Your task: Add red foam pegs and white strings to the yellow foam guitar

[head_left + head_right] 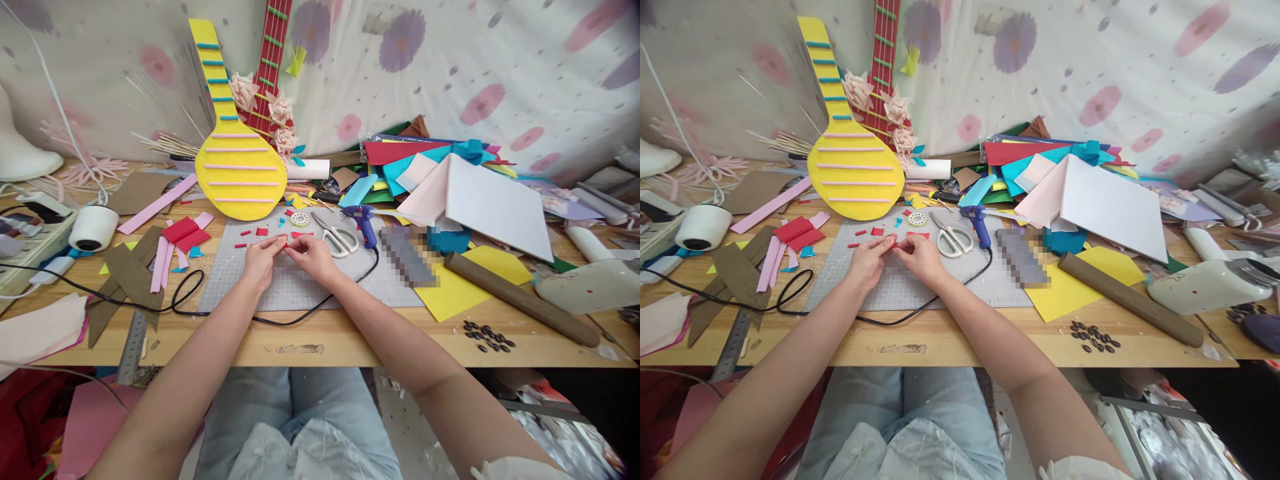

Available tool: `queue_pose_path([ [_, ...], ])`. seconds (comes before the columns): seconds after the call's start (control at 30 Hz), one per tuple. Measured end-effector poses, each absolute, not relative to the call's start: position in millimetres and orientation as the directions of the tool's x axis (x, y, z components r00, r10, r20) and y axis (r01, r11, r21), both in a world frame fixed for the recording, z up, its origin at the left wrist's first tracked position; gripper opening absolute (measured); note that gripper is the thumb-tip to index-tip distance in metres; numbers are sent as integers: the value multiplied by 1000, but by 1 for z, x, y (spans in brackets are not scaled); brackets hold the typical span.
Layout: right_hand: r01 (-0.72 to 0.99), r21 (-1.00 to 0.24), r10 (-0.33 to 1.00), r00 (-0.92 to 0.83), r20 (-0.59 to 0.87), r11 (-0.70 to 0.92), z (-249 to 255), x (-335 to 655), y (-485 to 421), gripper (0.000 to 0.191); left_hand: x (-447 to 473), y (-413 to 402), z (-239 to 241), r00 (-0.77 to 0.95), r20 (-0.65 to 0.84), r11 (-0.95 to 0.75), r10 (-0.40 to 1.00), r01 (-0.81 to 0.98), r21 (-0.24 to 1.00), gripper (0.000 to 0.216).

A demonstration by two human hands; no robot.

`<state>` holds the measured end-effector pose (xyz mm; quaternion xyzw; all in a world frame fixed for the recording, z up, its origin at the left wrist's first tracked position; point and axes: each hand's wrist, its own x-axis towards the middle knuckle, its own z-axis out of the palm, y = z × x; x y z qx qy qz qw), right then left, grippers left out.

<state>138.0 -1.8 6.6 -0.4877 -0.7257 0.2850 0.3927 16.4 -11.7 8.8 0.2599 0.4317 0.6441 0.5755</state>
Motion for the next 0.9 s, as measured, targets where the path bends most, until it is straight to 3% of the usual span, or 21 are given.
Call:
queue_pose_path([
  [0.2, 472, -817, 943, -178, 281, 332, 10, 143, -2, 13, 15, -16, 10, -92, -123, 67, 988, -465, 883, 34],
  [0.67, 511, -801, 950, -195, 245, 312, 9, 142, -3, 13, 14, -14, 7, -158, -114, 49, 981, -369, 928, 31],
  [0.8, 474, -829, 941, -292, 170, 297, 18, 151, 2, 27, 12, -11, 5, -230, -124, 32, 965, -369, 929, 28],
  [0.9, 584, -764, 942, -322, 92, 274, 41, 183, 7, 44, 9, -9, 7, -281, -128, 5, 951, -401, 916, 26],
])
